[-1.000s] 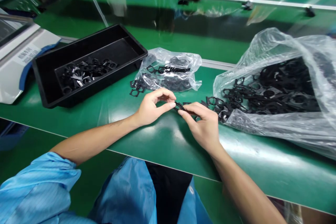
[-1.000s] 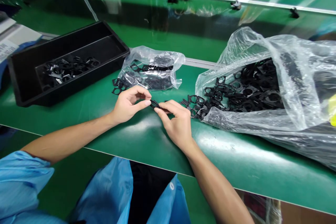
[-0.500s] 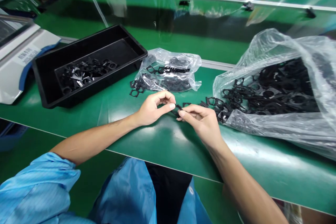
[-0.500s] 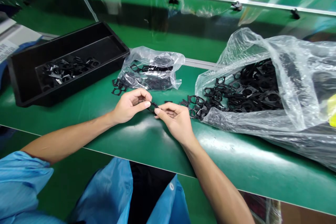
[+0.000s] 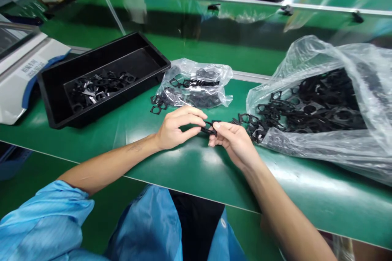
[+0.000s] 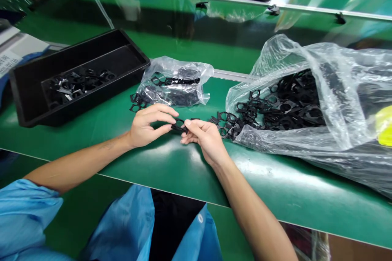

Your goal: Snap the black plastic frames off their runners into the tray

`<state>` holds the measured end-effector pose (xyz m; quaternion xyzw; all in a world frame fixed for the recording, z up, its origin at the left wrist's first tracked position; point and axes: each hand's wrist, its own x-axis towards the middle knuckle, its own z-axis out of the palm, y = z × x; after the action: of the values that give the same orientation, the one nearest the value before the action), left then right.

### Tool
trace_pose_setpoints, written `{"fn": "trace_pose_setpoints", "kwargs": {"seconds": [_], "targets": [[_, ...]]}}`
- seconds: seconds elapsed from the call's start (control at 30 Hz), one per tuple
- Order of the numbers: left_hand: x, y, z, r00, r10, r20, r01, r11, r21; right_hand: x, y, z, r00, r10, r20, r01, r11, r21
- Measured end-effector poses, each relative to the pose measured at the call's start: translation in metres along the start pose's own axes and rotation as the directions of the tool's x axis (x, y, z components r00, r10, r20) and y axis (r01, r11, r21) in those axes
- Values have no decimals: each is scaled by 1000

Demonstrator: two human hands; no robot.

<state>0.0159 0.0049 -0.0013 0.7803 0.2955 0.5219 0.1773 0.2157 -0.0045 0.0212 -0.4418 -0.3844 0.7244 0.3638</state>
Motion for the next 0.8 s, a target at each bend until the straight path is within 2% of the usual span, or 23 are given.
{"fn": "trace_pose_setpoints", "kwargs": {"seconds": [0.07,0.13,0.23,0.3,0.37,0.5,0.63,0.7,0.8], "targets": [[0,0,1,999,43,8,-43,999,-9,0,2,0,1000,-14,-12,13,998,-55],[0,0,1,999,36,-3,-36,999,-23,0,4,1,991,-113,-67,101,983,-155],[0,0,1,997,-69,-21,68,997,-33,-2,5,2,925,-361,-118,303,890,-340],[0,0,1,986,-162,-34,160,986,-51,-4,4,3,879,-471,-71,399,810,-431],[0,-1,1,967,-253,-40,248,964,-98,-6,5,4,849,-528,-12,457,747,-482],[0,-2,4,927,-375,17,368,900,-231,-7,6,2,817,-576,6,491,690,-533],[0,-2,5,876,-462,135,479,810,-338,-5,4,-2,816,-578,0,481,680,-554],[0,-2,5,844,-506,177,534,766,-358,-4,4,-4,835,-550,-24,459,718,-523],[-1,-4,7,810,-553,194,583,725,-366,-1,6,-3,889,-455,-48,388,805,-449]]}}
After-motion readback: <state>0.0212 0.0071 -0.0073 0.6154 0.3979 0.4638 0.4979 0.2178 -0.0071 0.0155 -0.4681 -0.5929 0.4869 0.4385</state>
